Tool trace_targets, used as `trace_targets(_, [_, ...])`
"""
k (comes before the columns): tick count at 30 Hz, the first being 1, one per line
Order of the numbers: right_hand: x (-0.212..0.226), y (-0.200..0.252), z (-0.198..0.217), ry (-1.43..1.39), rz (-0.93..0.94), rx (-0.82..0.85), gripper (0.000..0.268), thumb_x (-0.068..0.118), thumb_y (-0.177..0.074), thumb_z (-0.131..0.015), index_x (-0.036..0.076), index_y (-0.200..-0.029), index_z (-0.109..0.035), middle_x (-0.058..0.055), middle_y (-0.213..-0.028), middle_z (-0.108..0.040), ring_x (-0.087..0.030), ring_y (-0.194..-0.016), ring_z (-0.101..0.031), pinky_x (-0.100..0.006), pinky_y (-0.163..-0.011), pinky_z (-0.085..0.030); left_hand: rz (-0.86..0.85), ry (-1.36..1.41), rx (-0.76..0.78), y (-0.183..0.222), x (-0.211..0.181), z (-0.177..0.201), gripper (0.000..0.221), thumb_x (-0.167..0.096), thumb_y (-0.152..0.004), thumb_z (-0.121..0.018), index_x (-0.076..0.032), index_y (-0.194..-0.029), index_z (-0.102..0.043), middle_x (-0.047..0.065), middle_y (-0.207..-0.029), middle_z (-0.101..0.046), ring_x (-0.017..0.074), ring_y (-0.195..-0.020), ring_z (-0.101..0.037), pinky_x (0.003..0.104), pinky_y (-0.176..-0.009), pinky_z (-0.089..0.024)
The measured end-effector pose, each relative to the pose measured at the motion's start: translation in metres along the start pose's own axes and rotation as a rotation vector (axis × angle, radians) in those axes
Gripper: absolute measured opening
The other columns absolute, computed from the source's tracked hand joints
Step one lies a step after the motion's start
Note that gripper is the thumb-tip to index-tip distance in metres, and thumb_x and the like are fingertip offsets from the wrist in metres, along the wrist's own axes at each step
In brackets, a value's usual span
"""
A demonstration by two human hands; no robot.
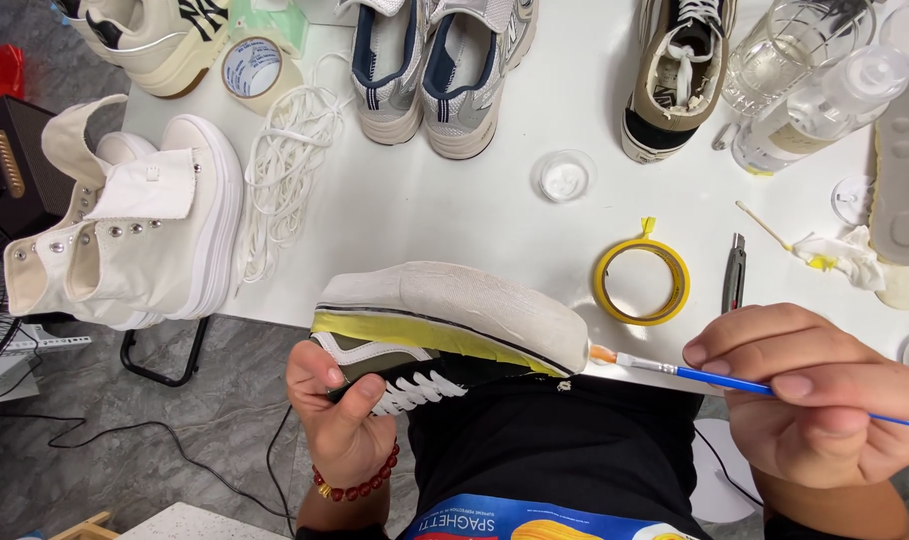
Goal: Apply white paint to the midsole of a sneaker using a brush.
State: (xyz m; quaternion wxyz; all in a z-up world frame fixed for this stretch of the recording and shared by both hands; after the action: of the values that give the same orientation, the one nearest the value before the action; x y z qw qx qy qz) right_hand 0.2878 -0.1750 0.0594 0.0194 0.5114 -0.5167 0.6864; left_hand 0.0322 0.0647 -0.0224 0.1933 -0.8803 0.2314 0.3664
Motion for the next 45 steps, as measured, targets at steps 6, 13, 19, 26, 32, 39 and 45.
trace_targets(6, [0.017, -0.014, -0.015, 0.027, 0.049, 0.029, 0.034, 0.033, -0.109, -0.047, 0.001, -0.099, -0.044, -0.02, -0.078, -0.062, -0.035, -0.069, -0.071, -0.044, -0.063, -0.062, 0.028, 0.074, 0.022, -0.003, 0.002, -0.001, 0.026, 0.014, -0.094, -0.065, -0.007, -0.103, -0.053, 0.021, -0.116, -0.07, 0.0271, -0.109, -0.071, 0.04, -0.094, -0.059])
trace_targets(13, [-0.002, 0.015, -0.005, -0.028, 0.024, -0.032, 0.031, 0.032, -0.109, -0.047, 0.003, -0.099, -0.044, -0.022, -0.077, -0.063, -0.035, -0.067, -0.071, -0.045, -0.063, -0.061, 0.043, 0.118, 0.005, -0.003, 0.0, 0.002, 0.025, 0.014, -0.095, -0.064, -0.007, -0.103, -0.053, 0.021, -0.116, -0.07, 0.0269, -0.108, -0.071, 0.04, -0.093, -0.059])
trace_targets(19, [0.01, -0.002, -0.012, 0.033, 0.115, -0.083, 0.029, 0.032, -0.109, -0.046, 0.004, -0.103, -0.041, -0.018, -0.079, -0.062, -0.032, -0.071, -0.074, -0.04, -0.06, -0.06, 0.072, 0.148, 0.027, -0.005, 0.002, -0.003, 0.023, 0.012, -0.096, -0.064, -0.007, -0.102, -0.052, 0.021, -0.113, -0.071, 0.0278, -0.107, -0.072, 0.04, -0.092, -0.059])
trace_targets(26, [0.002, 0.015, -0.011, -0.114, 0.121, 0.022, 0.028, 0.029, -0.11, -0.047, 0.002, -0.104, -0.048, -0.022, -0.086, -0.065, -0.037, -0.076, -0.073, -0.045, -0.065, -0.067, 0.113, 0.22, 0.024, -0.009, 0.005, 0.003, 0.023, 0.012, -0.097, -0.062, -0.007, -0.101, -0.051, 0.019, -0.109, -0.07, 0.0273, -0.105, -0.071, 0.041, -0.093, -0.059])
trace_targets(32, [0.006, 0.004, -0.009, -0.153, 0.127, -0.127, 0.027, 0.03, -0.109, -0.048, 0.003, -0.106, -0.049, -0.018, -0.086, -0.068, -0.034, -0.072, -0.075, -0.042, -0.065, -0.066, 0.137, 0.259, 0.086, -0.011, 0.005, -0.001, 0.021, 0.012, -0.098, -0.061, -0.006, -0.103, -0.051, 0.021, -0.109, -0.07, 0.0299, -0.105, -0.072, 0.044, -0.092, -0.06])
trace_targets(39, [0.01, 0.001, -0.024, -0.19, 0.166, 0.023, 0.024, 0.024, -0.111, -0.048, 0.0, -0.107, -0.051, -0.022, -0.088, -0.067, -0.037, -0.076, -0.074, -0.046, -0.066, -0.067, 0.131, 0.291, 0.114, -0.014, 0.006, -0.003, 0.021, 0.012, -0.095, -0.06, -0.006, -0.101, -0.052, 0.025, -0.111, -0.07, 0.0339, -0.106, -0.073, 0.046, -0.09, -0.062])
trace_targets(45, [0.006, 0.015, -0.006, -0.254, 0.102, -0.072, 0.026, 0.026, -0.108, -0.051, 0.001, -0.104, -0.054, -0.022, -0.086, -0.069, -0.037, -0.077, -0.069, -0.047, -0.068, -0.062, 0.116, 0.284, 0.148, -0.017, 0.005, -0.007, 0.022, 0.012, -0.095, -0.062, -0.006, -0.101, -0.051, 0.026, -0.111, -0.07, 0.0348, -0.105, -0.073, 0.047, -0.089, -0.063])
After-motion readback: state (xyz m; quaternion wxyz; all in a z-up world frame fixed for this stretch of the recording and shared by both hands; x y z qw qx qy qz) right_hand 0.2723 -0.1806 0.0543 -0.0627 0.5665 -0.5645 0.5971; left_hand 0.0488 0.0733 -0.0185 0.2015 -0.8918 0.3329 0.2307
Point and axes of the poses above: each hand's wrist, its own y-axis away from the middle knuckle, its own z-axis out of the back of the hand, x = y × z, the point moved 7 cm from there along -y, towards the middle knuckle
